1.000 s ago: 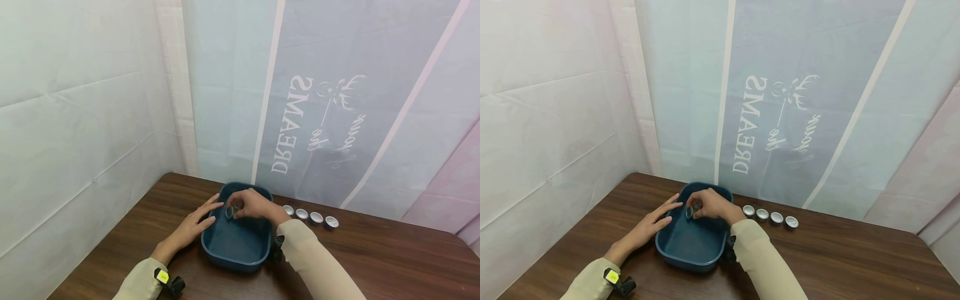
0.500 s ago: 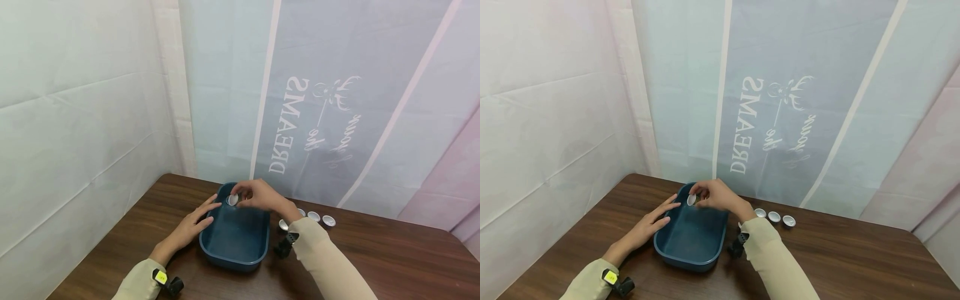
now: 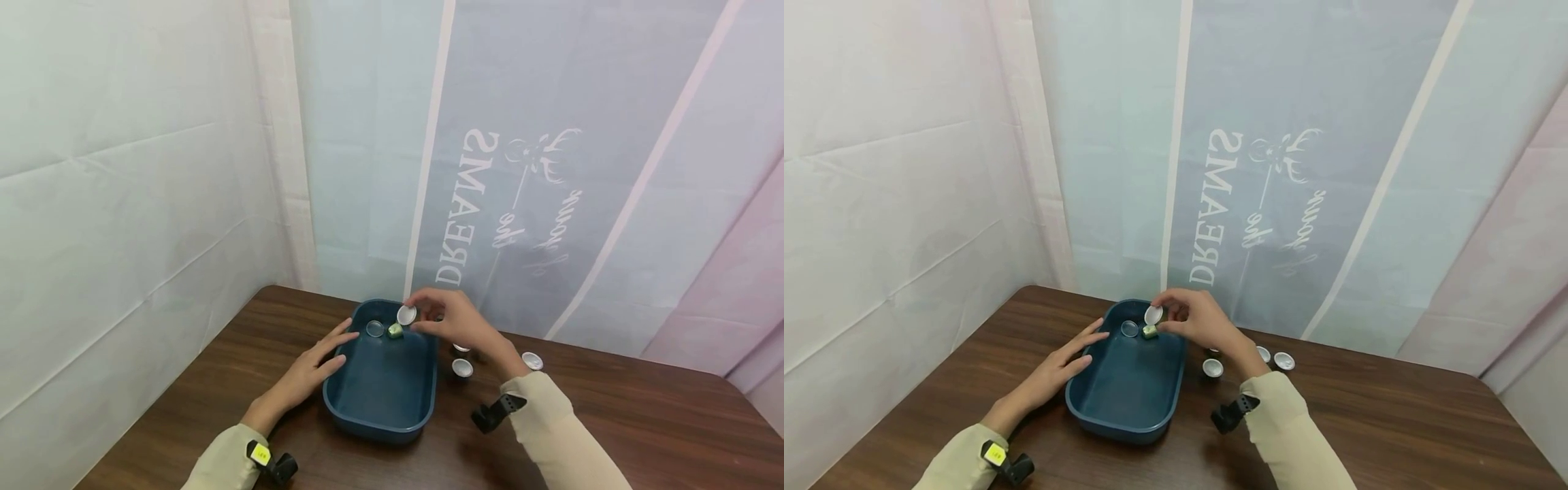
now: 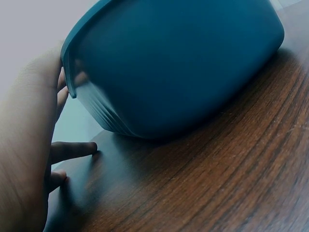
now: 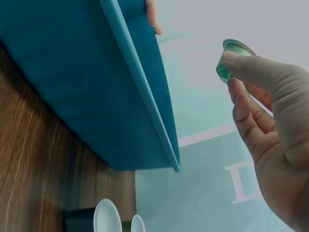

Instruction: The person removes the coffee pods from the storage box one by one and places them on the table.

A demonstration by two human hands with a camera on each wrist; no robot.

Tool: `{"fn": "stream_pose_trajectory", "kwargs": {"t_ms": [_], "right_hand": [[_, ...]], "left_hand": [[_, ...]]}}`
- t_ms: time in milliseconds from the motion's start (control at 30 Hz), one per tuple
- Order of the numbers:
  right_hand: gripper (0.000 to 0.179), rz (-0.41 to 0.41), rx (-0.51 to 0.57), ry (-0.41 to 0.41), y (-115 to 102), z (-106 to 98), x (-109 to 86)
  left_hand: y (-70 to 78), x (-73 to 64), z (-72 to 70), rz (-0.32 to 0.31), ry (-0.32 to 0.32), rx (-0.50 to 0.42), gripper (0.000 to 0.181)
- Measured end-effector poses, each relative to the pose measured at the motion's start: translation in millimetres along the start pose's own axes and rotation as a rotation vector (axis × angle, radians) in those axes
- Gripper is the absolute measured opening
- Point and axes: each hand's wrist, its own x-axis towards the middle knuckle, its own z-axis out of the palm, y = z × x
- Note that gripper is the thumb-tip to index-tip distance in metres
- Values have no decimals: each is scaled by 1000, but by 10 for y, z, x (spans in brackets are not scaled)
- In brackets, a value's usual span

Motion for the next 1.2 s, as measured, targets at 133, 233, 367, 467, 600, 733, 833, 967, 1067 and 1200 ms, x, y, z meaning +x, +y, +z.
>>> {"fn": "stream_pose_trajectory", "kwargs": {"t_ms": [133, 233, 367, 467, 600, 733, 833, 967, 1067, 1200], "right_hand": [[32, 10, 28, 52, 28, -37, -120], [32, 20, 49, 85, 63, -67, -207], [32, 35, 92, 124, 117, -102, -327], [32, 42, 123, 153, 162, -112, -423], [32, 58, 131, 202, 221, -109, -568], [32, 71, 163, 251, 261, -102, -701], [31, 95, 188, 281, 255, -101, -788], [29, 130, 191, 313, 168, -113, -891], [29, 149, 175, 325, 108, -132, -971], [29, 168, 124, 331, 113, -152, -1076]], "left_hand": [[-3, -6, 0, 1, -1, 1, 46], [-6, -6, 3, 1, -2, -3, 46], [-7, -4, 6, 2, -4, -6, 46], [-6, -5, 3, 0, -2, -5, 46], [-8, -9, 2, -5, 1, -2, 46], [-8, -10, 5, -2, 4, 3, 46], [-6, -11, 9, -3, 5, 2, 46], [-13, -13, 8, -6, 4, -1, 46], [-18, -10, 8, -5, 5, -6, 46], [-12, -3, 7, -4, 2, -9, 46]]}}
